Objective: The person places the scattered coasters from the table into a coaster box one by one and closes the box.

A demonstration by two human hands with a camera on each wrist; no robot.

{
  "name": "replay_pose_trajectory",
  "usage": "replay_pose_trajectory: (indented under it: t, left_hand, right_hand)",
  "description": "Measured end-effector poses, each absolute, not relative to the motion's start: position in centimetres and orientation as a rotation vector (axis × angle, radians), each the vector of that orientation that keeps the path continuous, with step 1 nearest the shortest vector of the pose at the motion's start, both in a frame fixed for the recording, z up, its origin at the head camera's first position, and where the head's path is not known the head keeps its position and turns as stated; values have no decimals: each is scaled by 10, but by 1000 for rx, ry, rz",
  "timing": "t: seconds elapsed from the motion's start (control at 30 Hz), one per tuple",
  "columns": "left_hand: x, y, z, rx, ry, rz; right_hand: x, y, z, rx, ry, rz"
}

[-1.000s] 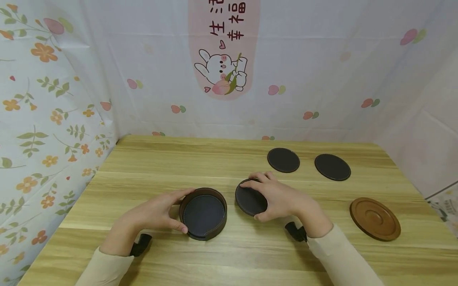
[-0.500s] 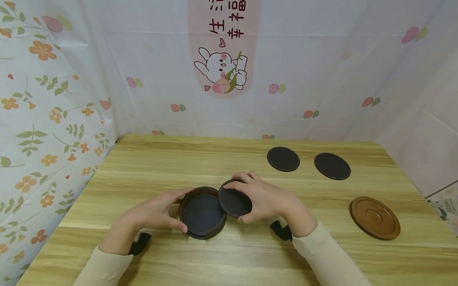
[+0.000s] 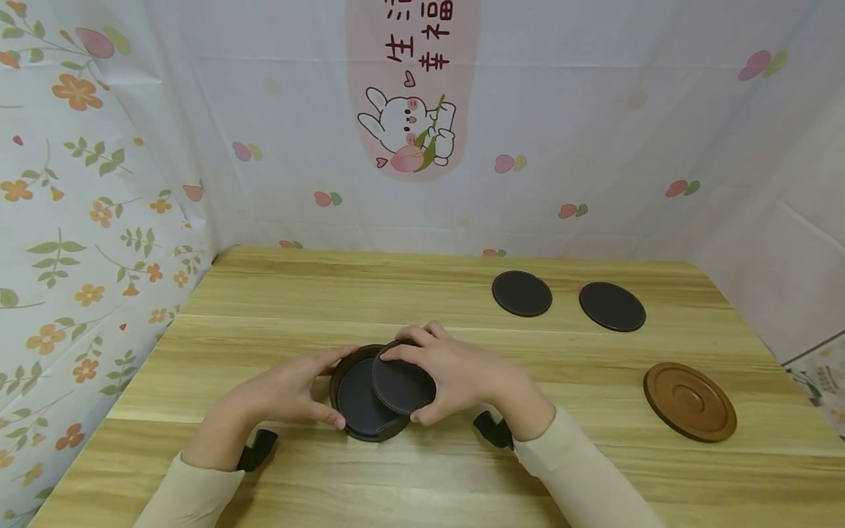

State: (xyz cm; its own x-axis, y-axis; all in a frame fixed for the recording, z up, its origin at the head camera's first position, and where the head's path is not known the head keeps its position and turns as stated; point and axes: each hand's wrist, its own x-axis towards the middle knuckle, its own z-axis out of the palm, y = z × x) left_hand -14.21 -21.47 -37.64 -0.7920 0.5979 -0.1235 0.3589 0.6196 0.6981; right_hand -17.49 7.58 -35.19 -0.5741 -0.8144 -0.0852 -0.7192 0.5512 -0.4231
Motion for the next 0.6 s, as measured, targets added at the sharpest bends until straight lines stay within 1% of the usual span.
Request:
replay_pose_trajectory:
  t: [0.6]
  left_hand:
    - [-143, -216, -378, 793, 2495, 980]
  right_hand:
    - [-172, 44, -351, -1456, 2472, -402]
